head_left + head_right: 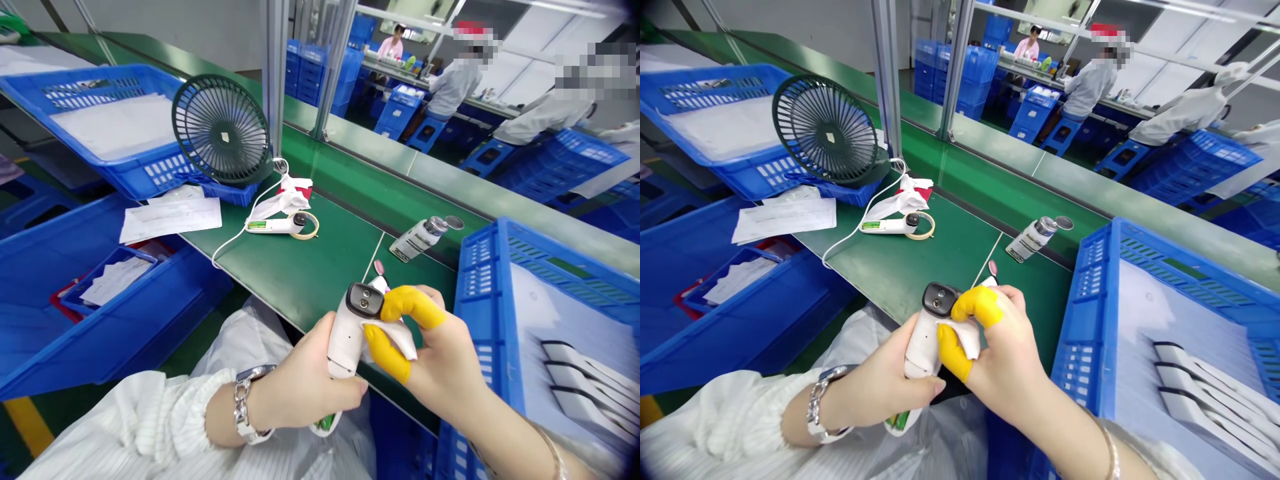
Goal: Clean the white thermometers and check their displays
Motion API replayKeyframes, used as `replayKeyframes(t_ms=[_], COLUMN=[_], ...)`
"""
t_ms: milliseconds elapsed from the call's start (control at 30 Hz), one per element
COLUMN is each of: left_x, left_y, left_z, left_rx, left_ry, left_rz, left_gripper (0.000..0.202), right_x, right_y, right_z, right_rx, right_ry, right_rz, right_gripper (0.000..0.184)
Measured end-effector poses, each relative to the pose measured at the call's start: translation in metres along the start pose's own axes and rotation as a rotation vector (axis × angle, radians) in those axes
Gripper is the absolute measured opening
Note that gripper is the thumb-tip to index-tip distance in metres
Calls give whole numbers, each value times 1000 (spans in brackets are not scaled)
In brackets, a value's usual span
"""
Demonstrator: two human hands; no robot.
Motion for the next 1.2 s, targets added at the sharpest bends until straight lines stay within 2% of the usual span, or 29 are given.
replayKeyframes(t_ms=[367,500,800,900,1033,1133,1200], left_x=[-5,-4,-4,-4,-9,-13,-13], left_y=[2,2,2,1,1,3,5], left_z=[1,1,3,4,2,-2,-4], left_rx=[-8,-20,6,20,70,126,158], left_ry=[-72,-35,-55,-87,-223,-313,-333], left_rz=[-112,-73,-138,-203,-385,-514,-558], left_gripper=[61,57,57,53,48,49,50], right_x=[3,3,0,2,7,10,11], right_y=[-6,-8,-3,2,15,22,24], right_z=[1,0,0,0,-1,-1,-1], right_rx=[97,120,78,12,-141,-235,-257], right_ry=[12,29,13,-2,-49,-35,-7], right_rz=[-30,-59,-40,30,262,434,484], right_gripper=[12,13,13,12,11,8,6])
Point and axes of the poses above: each hand's wrist, its own z-axis towards the middle knuckle, its own x-axis out of the back of the hand, y = z × x, the point moved 6 cm from there along z, towards the middle knuckle, and after that the axes turned 7 degrees about z, right-handed, at the moved point
